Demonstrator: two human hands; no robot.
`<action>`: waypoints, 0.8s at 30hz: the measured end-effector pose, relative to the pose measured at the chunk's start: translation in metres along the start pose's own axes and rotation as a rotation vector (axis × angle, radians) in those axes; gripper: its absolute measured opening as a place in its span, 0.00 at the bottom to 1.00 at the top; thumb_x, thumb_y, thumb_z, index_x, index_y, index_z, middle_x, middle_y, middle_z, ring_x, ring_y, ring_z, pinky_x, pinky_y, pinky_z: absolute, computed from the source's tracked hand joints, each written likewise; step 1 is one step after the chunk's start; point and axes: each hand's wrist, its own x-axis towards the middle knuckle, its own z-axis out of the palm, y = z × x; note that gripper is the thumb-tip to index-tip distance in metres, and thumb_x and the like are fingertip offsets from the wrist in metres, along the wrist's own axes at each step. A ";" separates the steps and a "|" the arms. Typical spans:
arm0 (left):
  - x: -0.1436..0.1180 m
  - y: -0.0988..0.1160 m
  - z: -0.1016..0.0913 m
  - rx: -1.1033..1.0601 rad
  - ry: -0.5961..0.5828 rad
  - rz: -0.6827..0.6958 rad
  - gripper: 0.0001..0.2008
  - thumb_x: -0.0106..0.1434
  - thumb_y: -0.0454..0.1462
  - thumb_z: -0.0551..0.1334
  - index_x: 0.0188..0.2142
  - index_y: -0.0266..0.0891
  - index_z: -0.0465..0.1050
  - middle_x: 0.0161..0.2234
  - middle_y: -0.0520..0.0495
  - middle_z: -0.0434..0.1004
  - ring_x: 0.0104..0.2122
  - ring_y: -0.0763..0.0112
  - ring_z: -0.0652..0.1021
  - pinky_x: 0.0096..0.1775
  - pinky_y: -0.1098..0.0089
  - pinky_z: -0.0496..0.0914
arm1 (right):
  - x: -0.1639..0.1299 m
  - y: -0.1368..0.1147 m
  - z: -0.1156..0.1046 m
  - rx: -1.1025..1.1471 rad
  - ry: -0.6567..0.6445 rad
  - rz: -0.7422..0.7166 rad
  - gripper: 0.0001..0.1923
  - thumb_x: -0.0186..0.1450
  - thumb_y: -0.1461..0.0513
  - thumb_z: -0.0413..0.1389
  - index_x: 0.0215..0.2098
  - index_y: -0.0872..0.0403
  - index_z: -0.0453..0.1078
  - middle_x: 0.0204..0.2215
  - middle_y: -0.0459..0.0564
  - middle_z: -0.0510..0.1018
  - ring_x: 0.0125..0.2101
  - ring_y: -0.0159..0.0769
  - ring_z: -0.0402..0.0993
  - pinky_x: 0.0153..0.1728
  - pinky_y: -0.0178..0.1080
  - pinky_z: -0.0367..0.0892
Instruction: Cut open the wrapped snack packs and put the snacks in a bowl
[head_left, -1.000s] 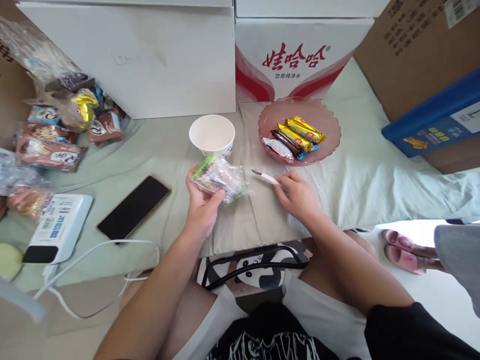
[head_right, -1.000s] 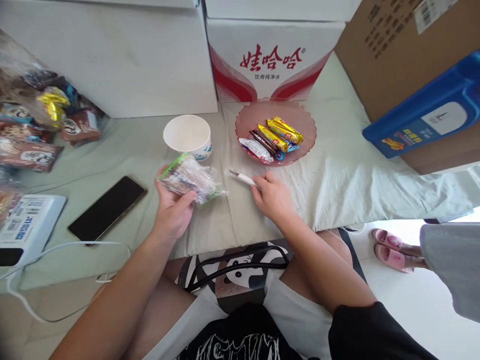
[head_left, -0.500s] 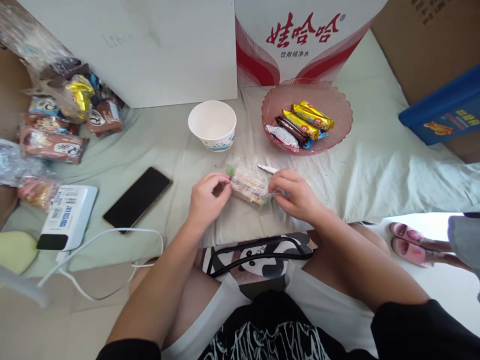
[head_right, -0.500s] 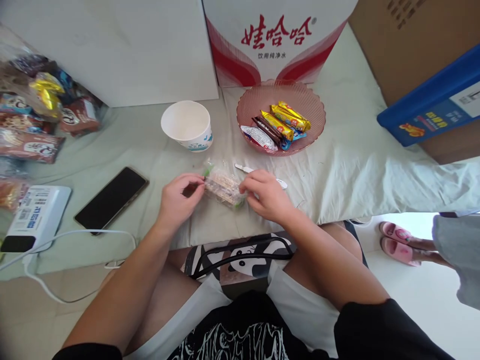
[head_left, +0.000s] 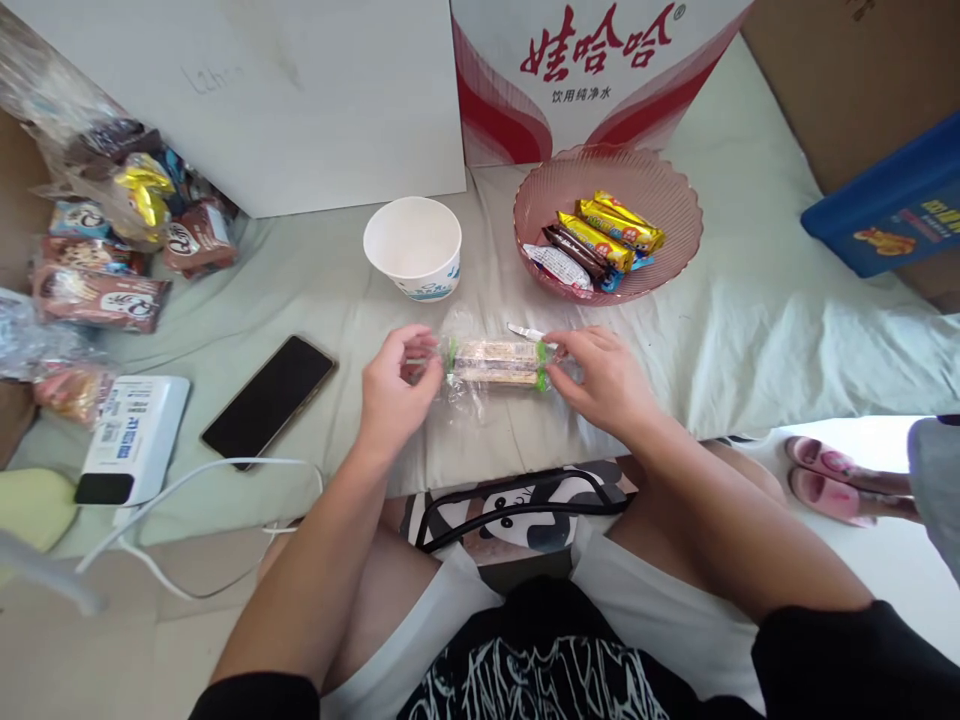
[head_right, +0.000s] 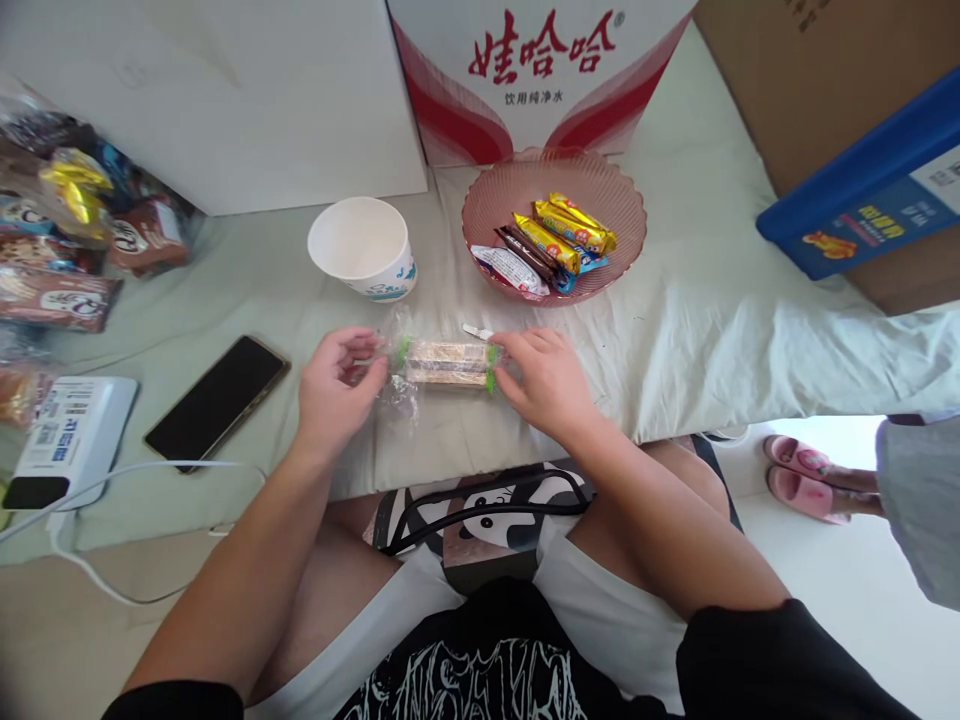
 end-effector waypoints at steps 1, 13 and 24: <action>0.001 0.000 -0.002 -0.013 0.020 -0.054 0.14 0.56 0.38 0.67 0.43 0.43 0.71 0.39 0.47 0.80 0.35 0.67 0.81 0.35 0.68 0.76 | 0.001 0.001 -0.001 0.003 0.025 -0.012 0.09 0.68 0.62 0.55 0.44 0.51 0.76 0.36 0.52 0.81 0.39 0.45 0.77 0.44 0.49 0.72; -0.002 -0.005 -0.033 0.258 -0.037 0.305 0.22 0.59 0.36 0.68 0.53 0.47 0.72 0.58 0.44 0.74 0.61 0.49 0.73 0.62 0.47 0.70 | -0.008 -0.023 -0.034 0.033 -0.651 -0.154 0.14 0.71 0.61 0.48 0.33 0.50 0.75 0.20 0.45 0.76 0.20 0.34 0.69 0.24 0.38 0.55; 0.004 -0.012 -0.013 0.028 -0.001 -0.185 0.44 0.52 0.39 0.76 0.66 0.46 0.61 0.61 0.36 0.71 0.52 0.56 0.80 0.42 0.63 0.78 | 0.001 -0.016 0.008 0.155 -0.002 0.074 0.20 0.69 0.62 0.52 0.59 0.53 0.64 0.43 0.54 0.85 0.34 0.39 0.82 0.35 0.43 0.76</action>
